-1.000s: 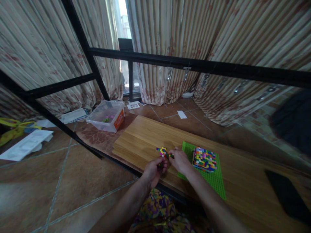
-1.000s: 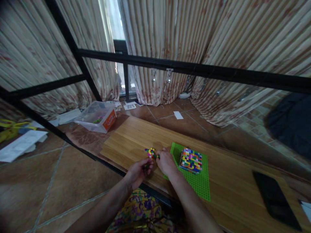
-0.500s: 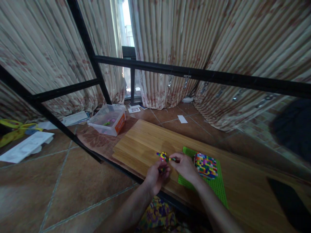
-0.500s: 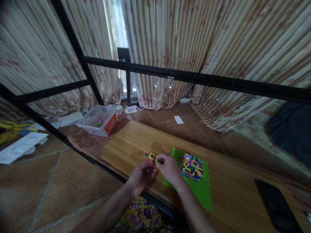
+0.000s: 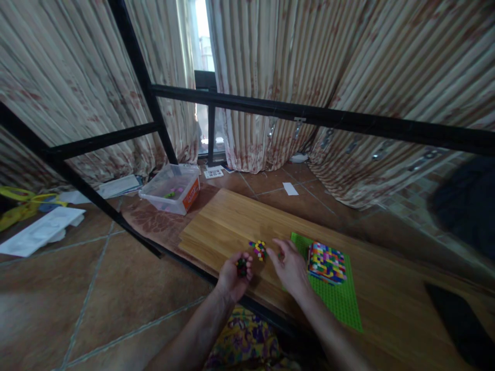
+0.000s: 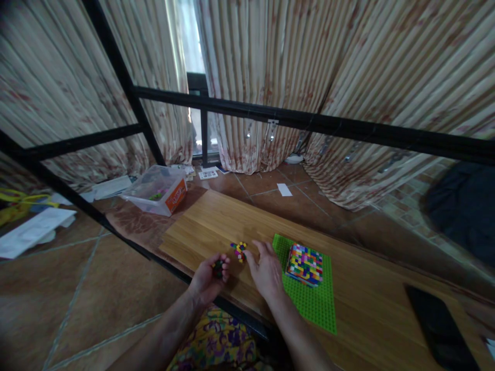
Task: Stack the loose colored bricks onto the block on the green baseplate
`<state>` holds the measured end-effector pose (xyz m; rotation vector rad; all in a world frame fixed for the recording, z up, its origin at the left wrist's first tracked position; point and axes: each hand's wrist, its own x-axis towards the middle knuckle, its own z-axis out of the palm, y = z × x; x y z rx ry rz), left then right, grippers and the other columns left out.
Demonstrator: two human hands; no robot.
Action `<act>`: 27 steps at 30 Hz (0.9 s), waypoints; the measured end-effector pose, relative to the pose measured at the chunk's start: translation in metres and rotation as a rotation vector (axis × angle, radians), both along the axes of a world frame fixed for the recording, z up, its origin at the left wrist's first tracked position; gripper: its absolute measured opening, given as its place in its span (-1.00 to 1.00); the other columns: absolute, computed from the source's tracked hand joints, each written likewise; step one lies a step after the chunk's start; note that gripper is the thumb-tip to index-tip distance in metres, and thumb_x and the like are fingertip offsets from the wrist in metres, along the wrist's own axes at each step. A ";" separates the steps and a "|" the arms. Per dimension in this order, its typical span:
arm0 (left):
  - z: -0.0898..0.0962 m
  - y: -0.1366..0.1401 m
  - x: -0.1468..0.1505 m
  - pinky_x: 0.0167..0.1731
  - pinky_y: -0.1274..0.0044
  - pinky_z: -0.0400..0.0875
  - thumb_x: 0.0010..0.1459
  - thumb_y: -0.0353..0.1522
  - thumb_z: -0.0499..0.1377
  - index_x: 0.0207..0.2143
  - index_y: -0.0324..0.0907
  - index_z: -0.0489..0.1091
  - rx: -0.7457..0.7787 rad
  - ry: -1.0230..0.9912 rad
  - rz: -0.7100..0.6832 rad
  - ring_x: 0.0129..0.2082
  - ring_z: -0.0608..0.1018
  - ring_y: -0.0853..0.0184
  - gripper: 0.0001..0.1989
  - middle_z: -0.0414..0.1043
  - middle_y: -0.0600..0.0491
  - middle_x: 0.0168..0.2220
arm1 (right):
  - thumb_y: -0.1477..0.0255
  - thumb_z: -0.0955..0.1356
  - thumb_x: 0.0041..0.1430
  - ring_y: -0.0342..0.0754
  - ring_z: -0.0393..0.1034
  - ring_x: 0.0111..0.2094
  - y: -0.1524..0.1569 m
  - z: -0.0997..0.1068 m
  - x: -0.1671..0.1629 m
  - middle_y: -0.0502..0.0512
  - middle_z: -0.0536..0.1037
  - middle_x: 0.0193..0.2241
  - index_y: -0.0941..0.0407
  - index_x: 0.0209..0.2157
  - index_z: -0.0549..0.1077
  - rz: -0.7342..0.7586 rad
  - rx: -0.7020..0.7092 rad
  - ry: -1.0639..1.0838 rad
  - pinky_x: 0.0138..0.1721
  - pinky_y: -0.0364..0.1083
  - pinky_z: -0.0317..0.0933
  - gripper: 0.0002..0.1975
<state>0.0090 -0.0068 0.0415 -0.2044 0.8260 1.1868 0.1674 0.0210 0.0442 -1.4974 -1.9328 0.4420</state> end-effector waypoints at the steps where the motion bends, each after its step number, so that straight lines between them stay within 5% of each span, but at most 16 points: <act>1: 0.001 0.000 -0.005 -0.70 0.73 0.27 0.20 -0.44 0.02 -0.46 -0.30 0.32 0.003 0.021 0.010 -0.66 0.33 0.55 -0.81 0.33 0.06 -0.55 | 0.16 0.24 0.20 0.04 0.38 -0.19 0.005 -0.006 -0.003 0.22 0.45 -0.16 0.15 0.00 0.36 -0.002 0.014 -0.084 -0.16 0.01 0.28 -0.56; 5: 0.004 -0.003 -0.017 -0.73 0.74 0.21 0.20 -0.43 0.01 -0.46 -0.28 0.29 0.019 0.041 0.021 -0.68 0.30 0.57 -0.82 0.30 0.08 -0.56 | 0.12 0.26 0.17 0.12 0.27 -0.04 0.019 -0.021 -0.031 0.28 0.39 -0.08 0.17 0.07 0.26 0.057 0.038 -0.344 -0.08 0.04 0.22 -0.46; 11: 0.004 -0.008 -0.024 -0.74 0.74 0.21 0.18 -0.43 0.03 -0.46 -0.28 0.30 -0.009 0.081 0.016 -0.68 0.30 0.57 -0.83 0.30 0.08 -0.56 | 0.28 0.14 0.31 0.05 0.29 -0.14 0.028 -0.028 -0.056 0.18 0.42 -0.20 0.08 -0.20 0.38 0.110 0.016 -0.539 -0.20 -0.04 0.20 -0.74; 27: -0.001 -0.004 -0.022 -0.73 0.75 0.19 0.18 -0.43 0.03 -0.45 -0.27 0.29 -0.017 0.122 -0.018 -0.69 0.30 0.57 -0.84 0.30 0.10 -0.57 | 0.30 0.20 0.27 -0.04 0.31 -0.20 0.033 -0.035 -0.050 0.07 0.47 -0.31 0.07 -0.36 0.41 0.085 0.007 -0.418 -0.23 -0.11 0.12 -0.77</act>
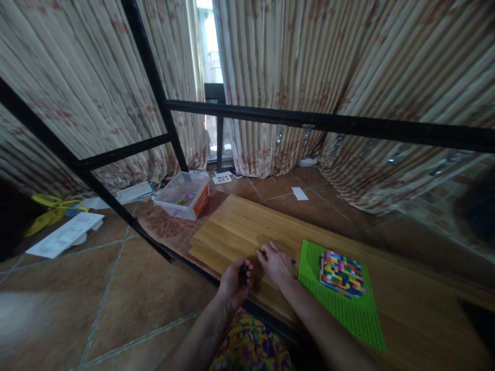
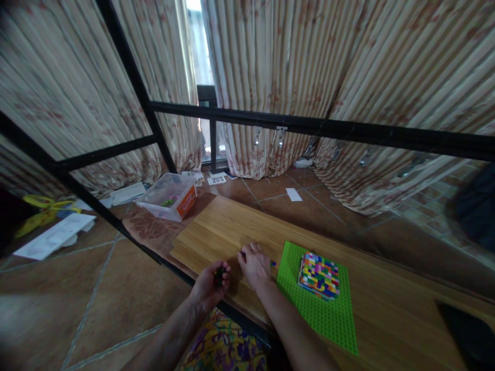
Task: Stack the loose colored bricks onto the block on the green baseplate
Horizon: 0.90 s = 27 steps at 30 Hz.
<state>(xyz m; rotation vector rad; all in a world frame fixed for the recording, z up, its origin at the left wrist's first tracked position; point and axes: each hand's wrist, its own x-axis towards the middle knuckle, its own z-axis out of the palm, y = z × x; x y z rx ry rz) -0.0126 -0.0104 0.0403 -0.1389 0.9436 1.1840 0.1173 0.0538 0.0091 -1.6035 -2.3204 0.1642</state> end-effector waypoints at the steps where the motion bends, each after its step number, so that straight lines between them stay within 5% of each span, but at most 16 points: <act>1: 0.000 0.000 0.000 -0.73 0.75 0.19 0.18 -0.43 0.04 -0.46 -0.27 0.29 0.001 0.003 -0.003 -0.69 0.30 0.57 -0.84 0.30 0.10 -0.57 | 0.29 0.22 0.26 -0.04 0.30 -0.20 0.001 0.000 0.001 0.06 0.47 -0.32 0.07 -0.38 0.41 0.000 0.006 0.021 -0.22 -0.11 0.11 -0.78; 18: -0.003 0.003 0.003 -0.73 0.75 0.19 0.16 -0.44 0.06 -0.42 -0.27 0.29 -0.028 -0.004 -0.007 -0.70 0.30 0.58 -0.90 0.32 0.11 -0.56 | 0.49 0.17 0.26 -0.01 0.29 -0.17 0.004 -0.003 -0.001 0.09 0.46 -0.27 0.06 -0.27 0.40 0.068 0.075 -0.014 -0.13 -0.08 0.08 -0.80; 27: -0.003 0.004 0.008 -0.74 0.75 0.17 0.16 -0.42 0.06 -0.46 -0.28 0.30 -0.006 -0.001 -0.033 -0.71 0.29 0.57 -0.85 0.29 0.11 -0.59 | 0.28 0.18 0.30 -0.02 0.35 -0.25 0.002 -0.003 -0.002 0.09 0.47 -0.32 0.07 -0.38 0.41 0.007 0.050 -0.012 -0.22 -0.09 0.13 -0.73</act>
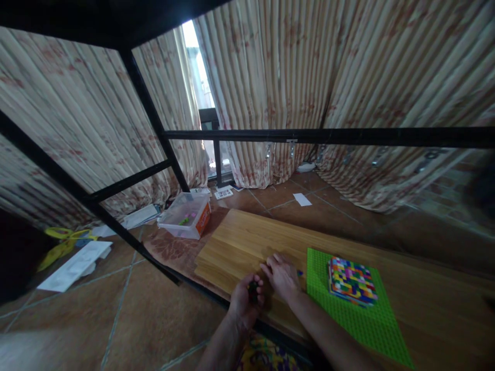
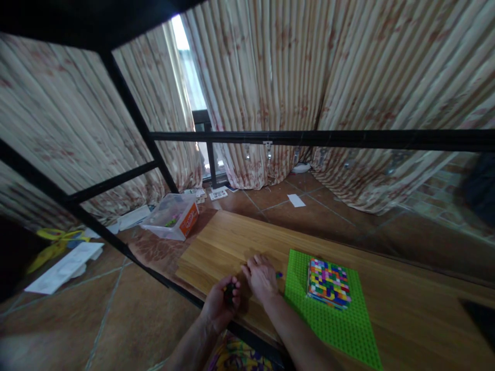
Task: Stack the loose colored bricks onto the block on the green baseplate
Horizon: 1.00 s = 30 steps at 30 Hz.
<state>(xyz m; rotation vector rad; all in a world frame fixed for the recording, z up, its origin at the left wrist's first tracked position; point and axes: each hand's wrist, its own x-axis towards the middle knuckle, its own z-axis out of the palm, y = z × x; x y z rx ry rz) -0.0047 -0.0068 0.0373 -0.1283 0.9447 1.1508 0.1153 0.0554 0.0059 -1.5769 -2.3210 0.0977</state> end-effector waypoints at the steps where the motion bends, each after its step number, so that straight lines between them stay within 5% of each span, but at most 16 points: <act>1: 0.000 0.000 0.000 -0.74 0.75 0.17 0.16 -0.42 0.07 -0.46 -0.28 0.30 -0.001 0.000 0.003 -0.71 0.29 0.57 -0.86 0.29 0.11 -0.59 | 0.26 0.18 0.29 -0.02 0.35 -0.25 0.000 0.000 0.000 0.09 0.47 -0.32 0.07 -0.38 0.41 0.000 0.003 0.006 -0.22 -0.09 0.13 -0.72; 30: -0.003 0.004 0.004 -0.71 0.75 0.16 0.17 -0.42 0.05 -0.45 -0.26 0.27 0.029 0.038 -0.032 -0.69 0.29 0.59 -0.86 0.28 0.11 -0.56 | 0.30 0.12 0.32 0.00 0.40 -0.22 -0.002 0.003 -0.002 0.14 0.52 -0.30 0.10 -0.31 0.41 -0.021 -0.075 -0.065 -0.24 -0.11 0.15 -0.69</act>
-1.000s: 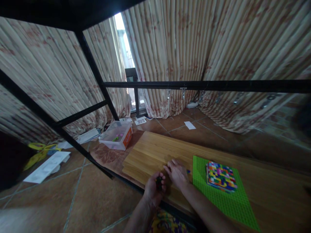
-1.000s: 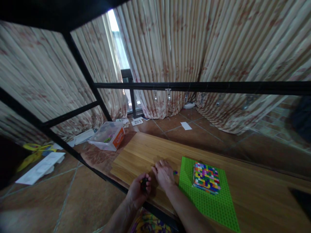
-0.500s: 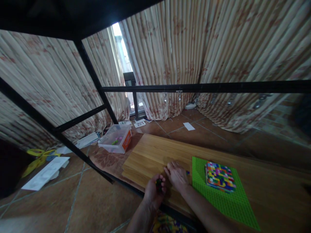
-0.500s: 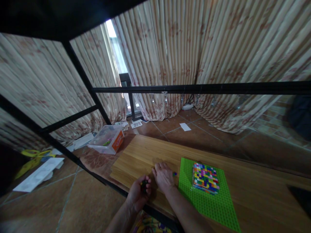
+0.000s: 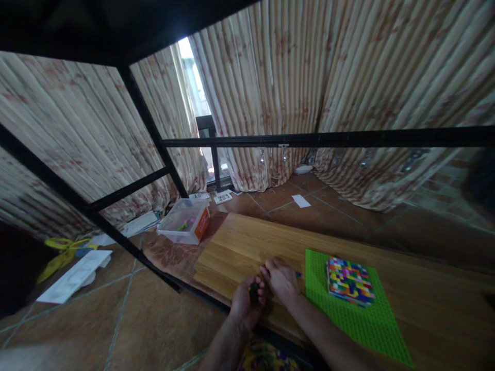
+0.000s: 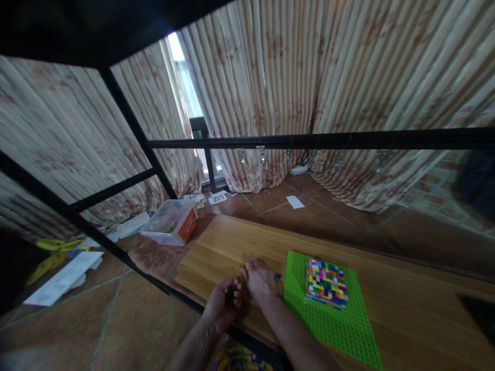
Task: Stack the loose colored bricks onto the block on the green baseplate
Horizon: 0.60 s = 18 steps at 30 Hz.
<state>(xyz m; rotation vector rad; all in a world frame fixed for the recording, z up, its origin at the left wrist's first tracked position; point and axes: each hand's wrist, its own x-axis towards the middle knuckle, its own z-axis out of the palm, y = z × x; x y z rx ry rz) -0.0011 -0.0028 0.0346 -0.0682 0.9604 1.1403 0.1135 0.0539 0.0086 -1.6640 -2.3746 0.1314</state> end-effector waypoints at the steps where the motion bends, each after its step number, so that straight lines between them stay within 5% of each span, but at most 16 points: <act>1: 0.001 0.000 0.000 -0.71 0.75 0.16 0.17 -0.42 0.04 -0.46 -0.26 0.27 0.004 0.006 -0.002 -0.69 0.29 0.59 -0.86 0.28 0.11 -0.56 | 0.31 0.12 0.32 0.00 0.40 -0.22 0.000 0.000 0.000 0.14 0.52 -0.30 0.10 -0.31 0.41 0.006 -0.005 -0.006 -0.24 -0.11 0.16 -0.69; 18: 0.005 0.003 0.005 -0.74 0.74 0.17 0.15 -0.45 0.01 -0.49 -0.27 0.30 0.004 -0.013 -0.009 -0.68 0.30 0.55 -0.83 0.30 0.08 -0.58 | 0.47 0.23 0.20 -0.09 0.36 -0.31 0.008 -0.004 0.009 0.08 0.52 -0.42 0.10 -0.50 0.36 0.031 0.004 0.186 -0.26 -0.16 0.08 -0.80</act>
